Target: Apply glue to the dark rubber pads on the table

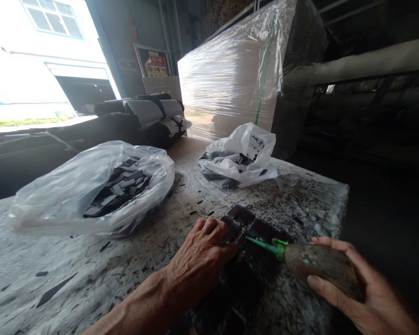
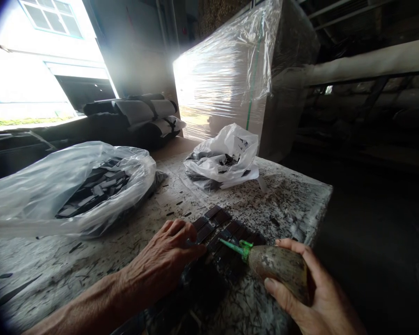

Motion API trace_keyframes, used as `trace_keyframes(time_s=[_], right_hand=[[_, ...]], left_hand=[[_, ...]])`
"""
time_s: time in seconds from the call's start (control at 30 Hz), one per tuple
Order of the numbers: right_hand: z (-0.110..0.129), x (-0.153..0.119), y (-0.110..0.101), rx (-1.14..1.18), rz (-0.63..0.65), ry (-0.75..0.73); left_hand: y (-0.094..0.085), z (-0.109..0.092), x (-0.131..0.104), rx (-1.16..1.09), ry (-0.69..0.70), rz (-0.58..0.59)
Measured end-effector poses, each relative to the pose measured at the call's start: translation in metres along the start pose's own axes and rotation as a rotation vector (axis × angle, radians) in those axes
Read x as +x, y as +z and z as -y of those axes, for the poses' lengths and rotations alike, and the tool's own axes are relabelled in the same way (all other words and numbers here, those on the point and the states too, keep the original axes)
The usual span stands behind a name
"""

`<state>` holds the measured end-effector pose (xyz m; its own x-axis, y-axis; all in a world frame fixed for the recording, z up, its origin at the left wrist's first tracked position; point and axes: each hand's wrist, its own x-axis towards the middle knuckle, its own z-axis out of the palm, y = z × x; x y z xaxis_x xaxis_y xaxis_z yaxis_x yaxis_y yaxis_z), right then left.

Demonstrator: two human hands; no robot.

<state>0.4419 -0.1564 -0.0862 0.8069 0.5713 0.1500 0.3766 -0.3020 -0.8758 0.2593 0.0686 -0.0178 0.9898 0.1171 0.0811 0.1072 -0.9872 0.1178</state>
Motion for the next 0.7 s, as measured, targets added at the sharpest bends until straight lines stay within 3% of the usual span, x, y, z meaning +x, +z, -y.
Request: trace_keyframes(time_s=[0.7], right_hand=[[0.006,0.0065,-0.0063,-0.022,0.001,0.014]], left_hand=[[-0.0064,-0.0067,0.0069,-0.005,0.004,0.02]])
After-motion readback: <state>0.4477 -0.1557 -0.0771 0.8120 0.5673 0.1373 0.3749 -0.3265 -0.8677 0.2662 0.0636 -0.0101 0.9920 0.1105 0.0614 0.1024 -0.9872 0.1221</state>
